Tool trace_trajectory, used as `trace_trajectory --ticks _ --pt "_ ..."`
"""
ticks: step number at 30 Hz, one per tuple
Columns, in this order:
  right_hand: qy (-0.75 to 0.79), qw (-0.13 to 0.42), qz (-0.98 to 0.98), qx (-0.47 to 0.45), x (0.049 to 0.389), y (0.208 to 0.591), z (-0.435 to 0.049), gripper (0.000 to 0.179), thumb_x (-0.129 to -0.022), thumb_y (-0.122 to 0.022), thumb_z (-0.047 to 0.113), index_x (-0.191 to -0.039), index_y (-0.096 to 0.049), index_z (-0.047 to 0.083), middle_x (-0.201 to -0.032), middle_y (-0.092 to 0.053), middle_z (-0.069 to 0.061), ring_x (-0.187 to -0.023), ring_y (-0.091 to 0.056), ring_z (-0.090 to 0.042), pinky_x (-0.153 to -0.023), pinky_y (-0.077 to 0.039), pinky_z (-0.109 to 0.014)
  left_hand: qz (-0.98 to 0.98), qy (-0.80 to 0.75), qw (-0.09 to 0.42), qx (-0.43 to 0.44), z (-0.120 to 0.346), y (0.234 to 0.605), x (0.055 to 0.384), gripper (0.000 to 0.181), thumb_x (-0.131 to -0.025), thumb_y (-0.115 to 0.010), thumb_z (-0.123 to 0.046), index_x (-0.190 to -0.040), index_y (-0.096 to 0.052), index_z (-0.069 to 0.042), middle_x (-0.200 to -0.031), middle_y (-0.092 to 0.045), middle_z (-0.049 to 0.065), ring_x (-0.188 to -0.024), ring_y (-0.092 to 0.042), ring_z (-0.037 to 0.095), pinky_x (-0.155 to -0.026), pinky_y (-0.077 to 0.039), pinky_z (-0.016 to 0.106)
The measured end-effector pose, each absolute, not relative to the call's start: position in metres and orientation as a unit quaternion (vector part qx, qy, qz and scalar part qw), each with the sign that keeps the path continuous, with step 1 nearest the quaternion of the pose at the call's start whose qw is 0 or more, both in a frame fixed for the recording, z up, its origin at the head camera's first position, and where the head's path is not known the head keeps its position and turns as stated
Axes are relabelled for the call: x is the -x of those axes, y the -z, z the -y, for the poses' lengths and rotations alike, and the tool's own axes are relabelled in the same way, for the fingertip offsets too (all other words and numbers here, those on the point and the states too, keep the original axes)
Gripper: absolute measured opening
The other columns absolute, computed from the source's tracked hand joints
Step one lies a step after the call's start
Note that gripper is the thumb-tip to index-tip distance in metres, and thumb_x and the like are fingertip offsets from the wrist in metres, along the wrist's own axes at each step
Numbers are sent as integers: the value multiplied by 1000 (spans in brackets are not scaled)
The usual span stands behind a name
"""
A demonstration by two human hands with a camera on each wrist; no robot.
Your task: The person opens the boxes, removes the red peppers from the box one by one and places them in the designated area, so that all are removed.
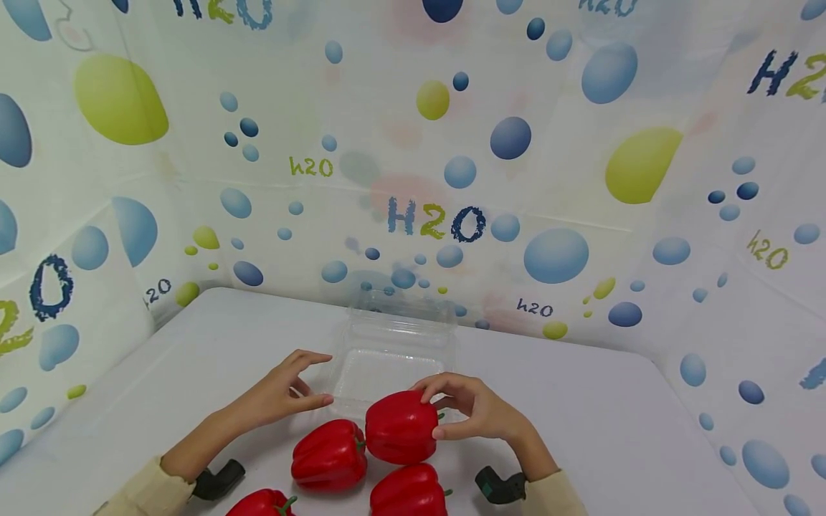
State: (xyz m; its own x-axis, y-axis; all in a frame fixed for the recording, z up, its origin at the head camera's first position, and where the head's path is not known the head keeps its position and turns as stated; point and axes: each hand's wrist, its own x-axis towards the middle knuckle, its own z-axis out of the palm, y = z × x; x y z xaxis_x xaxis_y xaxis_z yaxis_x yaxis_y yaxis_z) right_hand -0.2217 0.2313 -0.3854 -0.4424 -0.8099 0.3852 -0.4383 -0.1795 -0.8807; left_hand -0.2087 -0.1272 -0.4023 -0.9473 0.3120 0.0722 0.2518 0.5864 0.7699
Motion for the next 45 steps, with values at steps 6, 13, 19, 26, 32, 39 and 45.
trace_trajectory --ticks 6,13,19,26,32,39,45 --pt "580 169 -622 498 221 384 -233 38 -82 -67 -3 -118 -56 8 -134 -56 -9 -117 -59 -25 -90 -53 -50 -890 -426 38 -156 127 402 208 77 -79 -79 -43 -142 -47 -13 -137 -45 13 -90 -63 16 -70 -59 31" --pt "577 180 -623 497 220 383 -234 37 -83 -67 -3 -117 -57 6 -134 -57 -9 -118 -59 -26 -90 -53 -50 -892 -422 34 -159 127 403 208 76 -79 -79 -43 -141 -47 -13 -136 -46 14 -90 -64 17 -69 -59 31" --pt "573 202 -620 497 218 381 -234 37 -83 -67 -2 -117 -56 5 -134 -57 -9 -118 -58 -27 -90 -53 -51 -891 -423 31 -163 127 402 207 76 -79 -79 -41 -141 -47 -12 -136 -45 14 -90 -64 16 -69 -60 32" --pt "568 235 -608 502 217 379 -233 38 -83 -68 -1 -118 -54 2 -134 -57 -10 -117 -59 -29 -90 -53 -52 -891 -421 26 -168 127 401 207 75 -79 -79 -40 -141 -47 -11 -137 -45 14 -89 -64 15 -69 -60 31" --pt "555 239 -623 496 216 377 -235 37 -84 -69 1 -118 -53 -1 -133 -58 -10 -115 -61 -29 -89 -53 -51 -893 -417 23 -168 126 400 207 75 -79 -79 -39 -141 -47 -11 -137 -45 15 -88 -64 15 -69 -60 31" --pt "540 238 -635 498 216 376 -235 35 -85 -69 3 -117 -56 1 -133 -57 -16 -116 -60 -32 -89 -53 -51 -894 -419 30 -159 125 399 206 75 -79 -80 -40 -141 -47 -12 -138 -45 14 -88 -63 15 -69 -60 32" --pt "517 241 -657 493 213 375 -233 32 -85 -71 6 -114 -57 2 -134 -55 -19 -118 -58 -29 -92 -53 -47 -892 -422 32 -160 125 399 206 76 -79 -79 -40 -141 -47 -12 -137 -45 13 -88 -63 15 -70 -59 32"
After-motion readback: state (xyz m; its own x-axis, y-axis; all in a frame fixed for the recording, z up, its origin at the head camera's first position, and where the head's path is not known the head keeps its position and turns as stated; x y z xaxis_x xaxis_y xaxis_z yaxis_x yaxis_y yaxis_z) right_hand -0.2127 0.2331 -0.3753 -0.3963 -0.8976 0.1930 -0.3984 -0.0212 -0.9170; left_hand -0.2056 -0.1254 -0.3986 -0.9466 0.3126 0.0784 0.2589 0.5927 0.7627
